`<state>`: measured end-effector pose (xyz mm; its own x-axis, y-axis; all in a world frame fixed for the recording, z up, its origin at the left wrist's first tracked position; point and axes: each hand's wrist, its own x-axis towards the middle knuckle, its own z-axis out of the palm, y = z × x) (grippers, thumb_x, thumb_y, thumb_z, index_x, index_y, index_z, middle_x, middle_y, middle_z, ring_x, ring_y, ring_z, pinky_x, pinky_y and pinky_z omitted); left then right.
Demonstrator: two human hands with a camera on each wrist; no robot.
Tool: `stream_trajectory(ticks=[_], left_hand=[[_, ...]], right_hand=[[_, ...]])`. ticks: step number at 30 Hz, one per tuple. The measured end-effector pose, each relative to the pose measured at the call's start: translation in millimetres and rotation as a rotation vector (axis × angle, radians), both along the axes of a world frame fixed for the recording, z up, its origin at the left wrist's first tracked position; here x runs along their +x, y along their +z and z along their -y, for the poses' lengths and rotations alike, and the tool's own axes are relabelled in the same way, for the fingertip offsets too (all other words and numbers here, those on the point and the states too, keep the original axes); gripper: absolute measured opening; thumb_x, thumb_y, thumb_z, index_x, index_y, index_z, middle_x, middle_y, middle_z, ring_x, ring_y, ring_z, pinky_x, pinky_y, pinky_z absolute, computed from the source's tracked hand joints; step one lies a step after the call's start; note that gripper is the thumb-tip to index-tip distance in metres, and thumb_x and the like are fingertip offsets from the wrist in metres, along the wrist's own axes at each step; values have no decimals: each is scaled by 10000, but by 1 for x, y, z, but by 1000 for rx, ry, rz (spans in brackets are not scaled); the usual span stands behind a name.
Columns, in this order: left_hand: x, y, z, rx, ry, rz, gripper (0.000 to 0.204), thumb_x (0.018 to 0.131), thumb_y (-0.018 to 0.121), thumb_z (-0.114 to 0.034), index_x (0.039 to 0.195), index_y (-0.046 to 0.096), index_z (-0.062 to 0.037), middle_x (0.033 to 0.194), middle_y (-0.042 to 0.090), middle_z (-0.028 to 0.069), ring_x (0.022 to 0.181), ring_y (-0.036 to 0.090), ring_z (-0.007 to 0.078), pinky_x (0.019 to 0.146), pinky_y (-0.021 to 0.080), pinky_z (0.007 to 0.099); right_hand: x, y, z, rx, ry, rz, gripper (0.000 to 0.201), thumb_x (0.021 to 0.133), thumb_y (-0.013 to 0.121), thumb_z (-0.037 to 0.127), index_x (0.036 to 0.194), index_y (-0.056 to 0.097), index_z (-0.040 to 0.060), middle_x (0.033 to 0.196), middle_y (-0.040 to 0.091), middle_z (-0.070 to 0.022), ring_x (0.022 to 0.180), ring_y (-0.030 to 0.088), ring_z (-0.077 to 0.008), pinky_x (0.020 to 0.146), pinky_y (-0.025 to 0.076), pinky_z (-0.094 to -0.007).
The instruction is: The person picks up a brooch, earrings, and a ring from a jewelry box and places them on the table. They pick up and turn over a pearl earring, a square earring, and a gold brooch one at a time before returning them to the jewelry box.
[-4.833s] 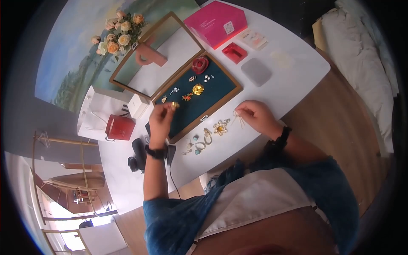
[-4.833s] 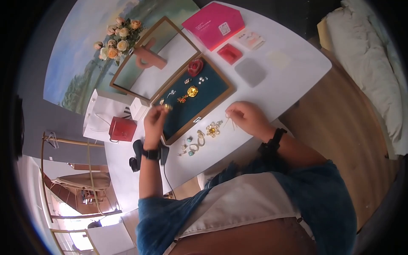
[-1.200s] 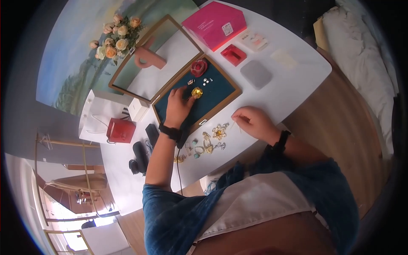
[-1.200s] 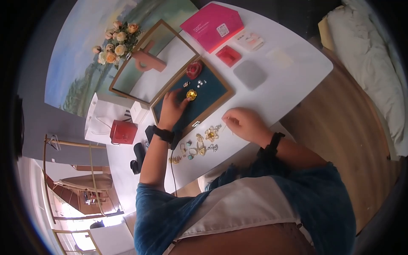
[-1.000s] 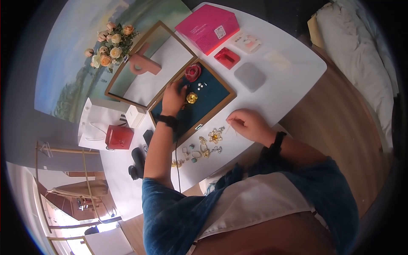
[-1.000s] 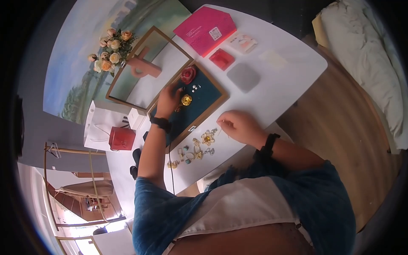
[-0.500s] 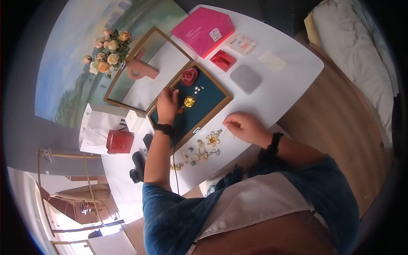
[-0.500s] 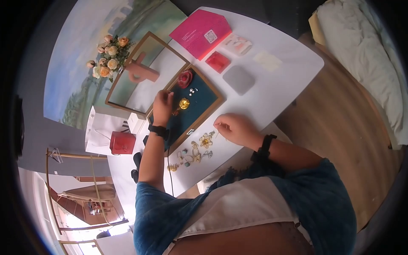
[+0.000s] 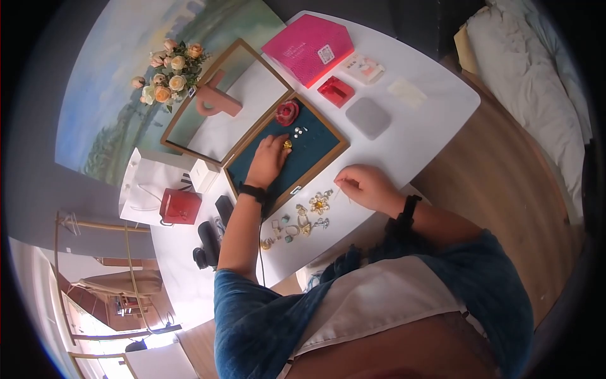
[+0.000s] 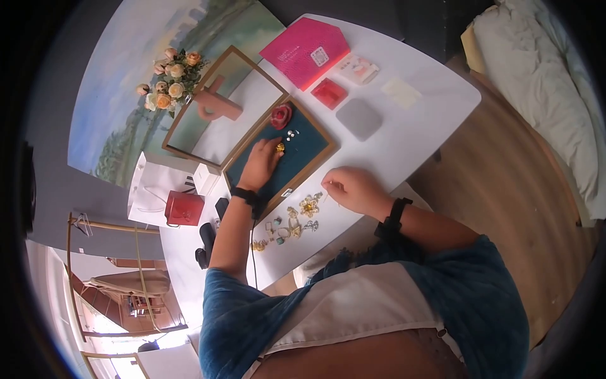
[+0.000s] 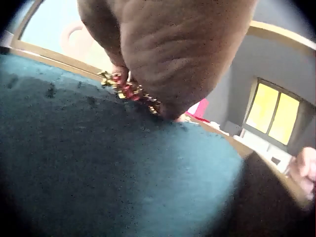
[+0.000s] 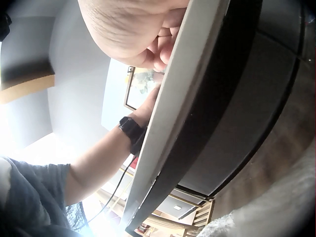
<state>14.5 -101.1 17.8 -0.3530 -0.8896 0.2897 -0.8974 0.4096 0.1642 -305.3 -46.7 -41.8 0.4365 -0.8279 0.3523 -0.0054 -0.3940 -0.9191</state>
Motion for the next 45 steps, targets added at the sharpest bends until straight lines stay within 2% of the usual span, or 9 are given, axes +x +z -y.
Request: stream_trajectory(ticks=[7, 8, 12, 15, 17, 21, 22, 29, 45], left_hand=[[40, -24, 26, -161, 261, -290, 304, 989, 696, -134, 1265, 653, -15, 1132, 662, 219, 1073, 633, 405, 955, 515, 464], [46, -21, 28, -169, 300, -296, 276, 1060, 640, -174, 1283, 648, -11, 1148, 699, 170, 1021, 691, 272, 925, 539, 379], [43, 4, 4, 71, 373, -733, 300, 1096, 615, -203, 1271, 644, 38, 1194, 702, 104, 1091, 662, 140, 960, 511, 289], [19, 31, -46, 285, 235, -939, 289, 1103, 600, -178, 1291, 634, 39, 1167, 695, 56, 1062, 647, 116, 930, 512, 270], [-4, 49, -88, 371, 232, -765, 262, 1112, 577, -159, 1297, 641, 16, 1124, 672, 10, 998, 603, 78, 880, 499, 249], [-34, 68, -165, 417, 135, -405, 240, 1042, 619, -65, 1268, 681, -9, 1042, 666, 93, 932, 651, 154, 822, 505, 274], [-34, 70, -184, 502, 193, -405, 264, 1006, 626, -34, 1263, 684, -17, 1053, 648, 141, 919, 668, 214, 809, 516, 296], [-5, 26, -287, 532, 468, -522, 257, 1011, 648, -30, 1266, 668, 1, 1108, 661, 109, 973, 665, 187, 867, 531, 311], [-3, 5, -288, 102, 458, -342, 376, 921, 569, 79, 1289, 593, 6, 1206, 608, 238, 1121, 598, 445, 978, 503, 470]], right_hand=[[-1, 1, -1, -35, -14, 14, 78, 975, 703, 129, 994, 726, 56, 792, 715, -88, 649, 700, -208, 619, 538, -338], [-1, 1, -1, -36, -15, 16, 79, 975, 703, 130, 993, 726, 57, 792, 715, -89, 647, 700, -209, 618, 538, -339], [-1, -2, 1, -62, -18, 14, 81, 977, 704, 134, 992, 723, 57, 802, 716, -93, 645, 698, -210, 621, 537, -337], [0, -4, 1, -66, -15, 15, 80, 981, 703, 119, 1000, 723, 44, 823, 715, -94, 673, 690, -198, 643, 534, -322], [-5, 8, -1, 36, 36, -32, 71, 986, 701, 84, 1008, 724, 20, 853, 715, -91, 727, 678, -169, 674, 529, -295], [-3, 5, 0, -15, 8, -13, 83, 986, 702, 126, 1004, 721, 47, 816, 708, -90, 695, 691, -200, 643, 529, -328], [-3, 7, -2, -12, 0, -16, 87, 994, 700, 127, 1004, 716, 42, 827, 705, -89, 691, 680, -197, 645, 524, -319], [0, 13, -4, 12, 20, -86, 98, 1001, 691, 114, 1029, 715, 24, 910, 720, -100, 731, 678, -214, 675, 529, -317], [1, 17, -8, -109, 1, -179, 105, 986, 701, 113, 1037, 720, 23, 962, 741, -132, 834, 713, -290, 733, 555, -352]])
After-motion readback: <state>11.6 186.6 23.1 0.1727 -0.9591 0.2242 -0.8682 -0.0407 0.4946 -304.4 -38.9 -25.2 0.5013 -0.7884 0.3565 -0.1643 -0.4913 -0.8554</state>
